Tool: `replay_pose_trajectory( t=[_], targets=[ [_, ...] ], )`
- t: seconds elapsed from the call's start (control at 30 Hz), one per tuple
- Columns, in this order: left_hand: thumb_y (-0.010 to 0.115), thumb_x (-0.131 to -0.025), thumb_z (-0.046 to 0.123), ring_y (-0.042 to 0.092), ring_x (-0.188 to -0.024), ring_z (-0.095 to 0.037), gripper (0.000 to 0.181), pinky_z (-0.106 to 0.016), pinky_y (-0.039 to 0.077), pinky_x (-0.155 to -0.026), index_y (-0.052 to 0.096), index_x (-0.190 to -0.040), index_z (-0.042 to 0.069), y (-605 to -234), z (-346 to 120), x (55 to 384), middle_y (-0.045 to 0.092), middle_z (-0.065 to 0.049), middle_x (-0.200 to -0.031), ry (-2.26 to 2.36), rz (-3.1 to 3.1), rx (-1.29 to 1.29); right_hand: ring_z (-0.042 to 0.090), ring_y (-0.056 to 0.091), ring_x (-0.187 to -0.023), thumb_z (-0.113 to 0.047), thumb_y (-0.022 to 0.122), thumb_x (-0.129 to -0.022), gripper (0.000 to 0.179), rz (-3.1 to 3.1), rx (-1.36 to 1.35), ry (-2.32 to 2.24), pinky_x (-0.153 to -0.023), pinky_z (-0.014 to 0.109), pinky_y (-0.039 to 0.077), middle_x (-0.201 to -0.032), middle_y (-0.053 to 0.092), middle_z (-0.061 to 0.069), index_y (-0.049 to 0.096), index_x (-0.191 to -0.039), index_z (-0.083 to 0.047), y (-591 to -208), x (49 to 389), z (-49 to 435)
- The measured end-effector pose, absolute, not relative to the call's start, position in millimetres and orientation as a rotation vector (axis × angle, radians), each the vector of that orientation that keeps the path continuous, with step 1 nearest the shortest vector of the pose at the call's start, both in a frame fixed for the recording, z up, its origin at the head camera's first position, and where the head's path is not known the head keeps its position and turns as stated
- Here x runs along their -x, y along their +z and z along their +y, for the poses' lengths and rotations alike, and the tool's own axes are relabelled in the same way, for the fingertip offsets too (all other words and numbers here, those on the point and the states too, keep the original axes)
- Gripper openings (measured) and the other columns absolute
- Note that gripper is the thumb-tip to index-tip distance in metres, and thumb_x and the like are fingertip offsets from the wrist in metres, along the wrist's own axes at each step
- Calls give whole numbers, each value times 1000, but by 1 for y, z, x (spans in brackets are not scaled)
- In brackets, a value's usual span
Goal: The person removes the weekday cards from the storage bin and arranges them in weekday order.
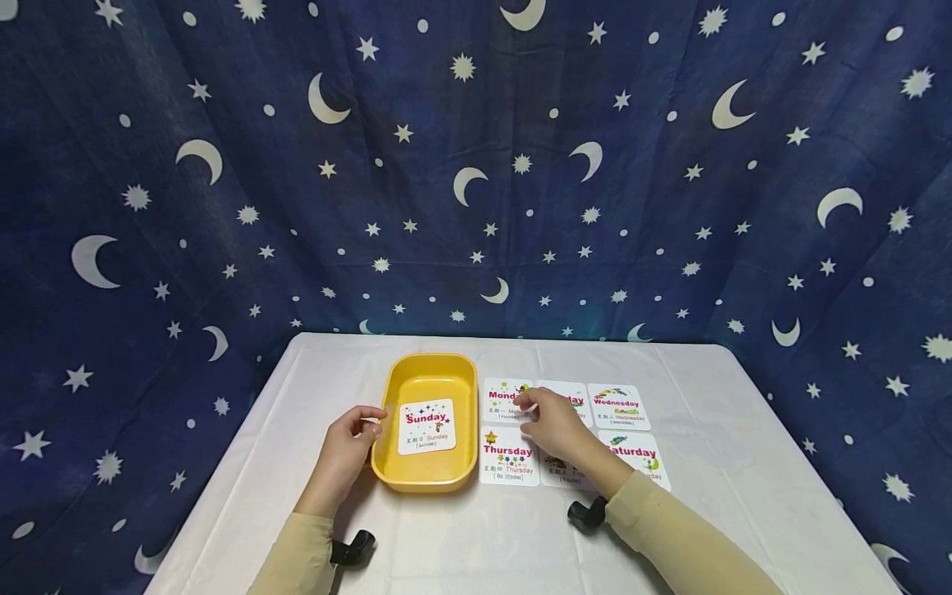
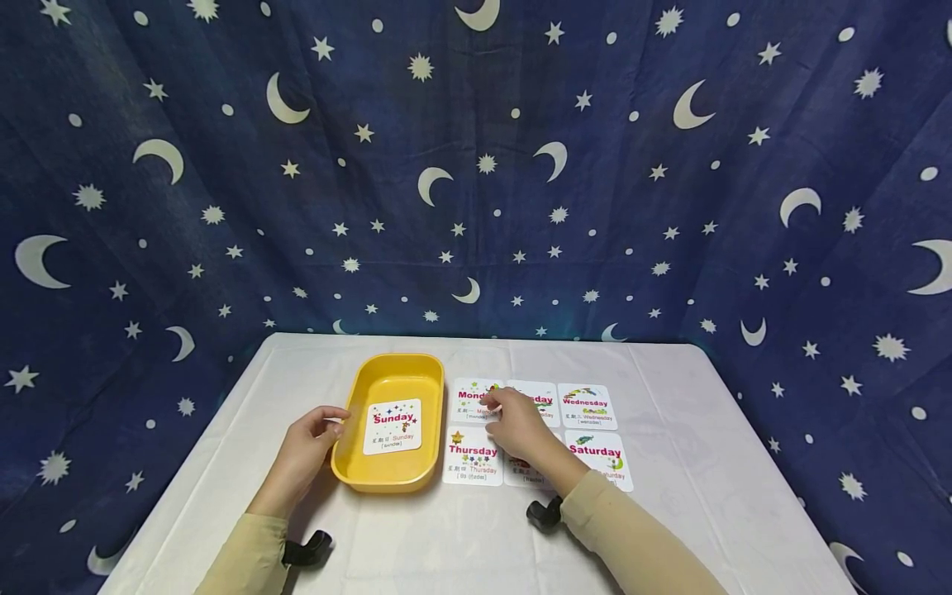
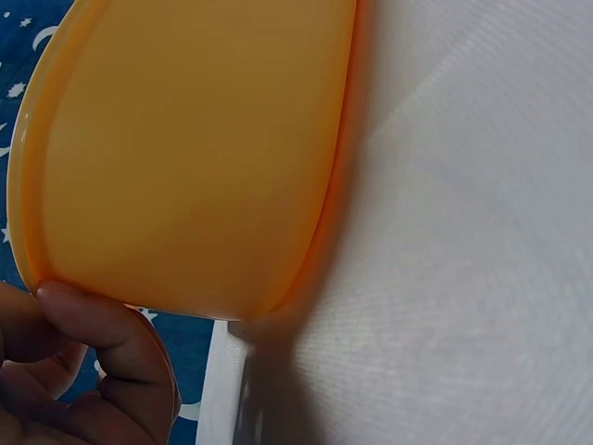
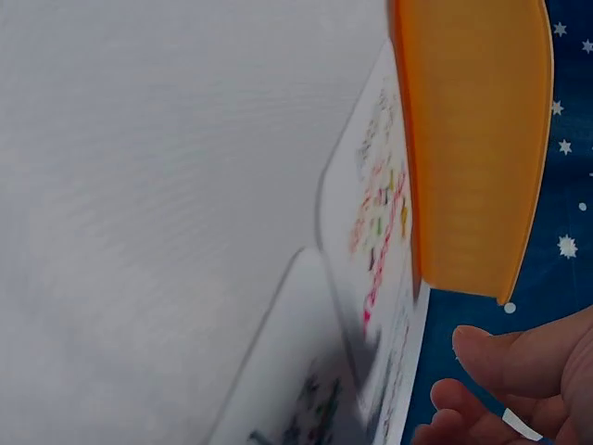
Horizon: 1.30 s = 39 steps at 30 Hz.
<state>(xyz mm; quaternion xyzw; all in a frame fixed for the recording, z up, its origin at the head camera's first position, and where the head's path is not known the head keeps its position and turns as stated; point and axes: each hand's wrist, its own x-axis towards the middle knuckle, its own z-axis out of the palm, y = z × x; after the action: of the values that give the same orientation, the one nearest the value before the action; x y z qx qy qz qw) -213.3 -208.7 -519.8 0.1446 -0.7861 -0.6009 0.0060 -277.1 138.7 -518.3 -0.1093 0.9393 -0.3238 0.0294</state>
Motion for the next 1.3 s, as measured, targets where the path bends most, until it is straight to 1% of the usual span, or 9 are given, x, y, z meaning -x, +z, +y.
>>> replay_pose_trajectory(
  t=[0.13, 0.3, 0.37, 0.5, 0.57, 0.83, 0.97, 1.1, 1.3],
  targets=[
    [57, -107, 1, 54, -76, -18, 23, -26, 53, -57, 69, -125, 3, -520, -209, 213, 56, -8, -95, -1879, -2459, -460, 17, 63, -103, -7, 85, -87, 45, 2898, 333, -999, -93, 39, 54, -121, 72, -1, 73, -129, -18, -514, 275, 134],
    [57, -107, 1, 54, -76, -18, 23, -26, 52, -57, 69, -125, 3, -520, -209, 213, 57, -8, -94, -1880, -2456, -460, 24, 67, -119, -8, 86, -87, 48, 2881, 346, -1043, -104, 47, 57, -131, 72, 2, 71, -132, -18, -508, 272, 128],
    [56, -107, 1, 54, -76, -18, 23, -26, 52, -57, 69, -125, 2, -520, -209, 213, 57, -8, -94, -1879, -2457, -458, 26, 68, -121, -9, 86, -87, 50, 2874, 344, -1064, -106, 49, 57, -132, 72, 2, 71, -134, -18, -505, 271, 125],
    [57, -107, 2, 54, -76, -18, 22, -26, 52, -57, 69, -125, 2, -519, -209, 213, 58, -8, -94, -1875, -2463, -450, 26, 67, -123, -13, 88, -87, 54, 2874, 313, -1088, -107, 50, 56, -135, 71, 1, 69, -137, -19, -500, 269, 118],
    [57, -107, 2, 54, -76, -18, 22, -26, 52, -58, 69, -125, 3, -519, -209, 213, 58, -8, -94, -1872, -2465, -451, 25, 66, -124, -15, 89, -87, 56, 2873, 299, -1095, -108, 49, 56, -137, 70, 0, 68, -139, -21, -499, 269, 114],
    [57, -106, 0, 54, -76, -17, 23, -26, 54, -57, 69, -125, 2, -519, -209, 213, 57, -7, -93, -1892, -2448, -453, 32, 61, -134, -20, 90, -86, 63, 2858, 321, -1166, -115, 54, 51, -144, 65, 2, 63, -143, -22, -494, 270, 101],
    [57, -106, 1, 55, -77, -18, 23, -26, 54, -57, 69, -125, 2, -519, -208, 213, 57, -8, -94, -1886, -2455, -454, 31, 56, -139, -23, 90, -86, 66, 2850, 342, -1212, -118, 55, 48, -146, 63, 3, 61, -145, -23, -491, 270, 93],
    [57, -107, 2, 55, -78, -18, 23, -27, 53, -57, 69, -126, 2, -519, -208, 213, 58, -8, -96, -1877, -2463, -444, 27, 50, -142, -26, 92, -85, 72, 2839, 365, -1229, -119, 55, 48, -150, 60, 0, 57, -148, -27, -487, 268, 85],
    [58, -107, 2, 55, -79, -18, 22, -27, 53, -57, 69, -126, 2, -519, -208, 213, 59, -9, -99, -1867, -2467, -438, 25, 46, -142, -26, 93, -84, 80, 2835, 483, -1219, -120, 54, 48, -154, 55, -1, 52, -153, -27, -484, 266, 73]
  ],
)
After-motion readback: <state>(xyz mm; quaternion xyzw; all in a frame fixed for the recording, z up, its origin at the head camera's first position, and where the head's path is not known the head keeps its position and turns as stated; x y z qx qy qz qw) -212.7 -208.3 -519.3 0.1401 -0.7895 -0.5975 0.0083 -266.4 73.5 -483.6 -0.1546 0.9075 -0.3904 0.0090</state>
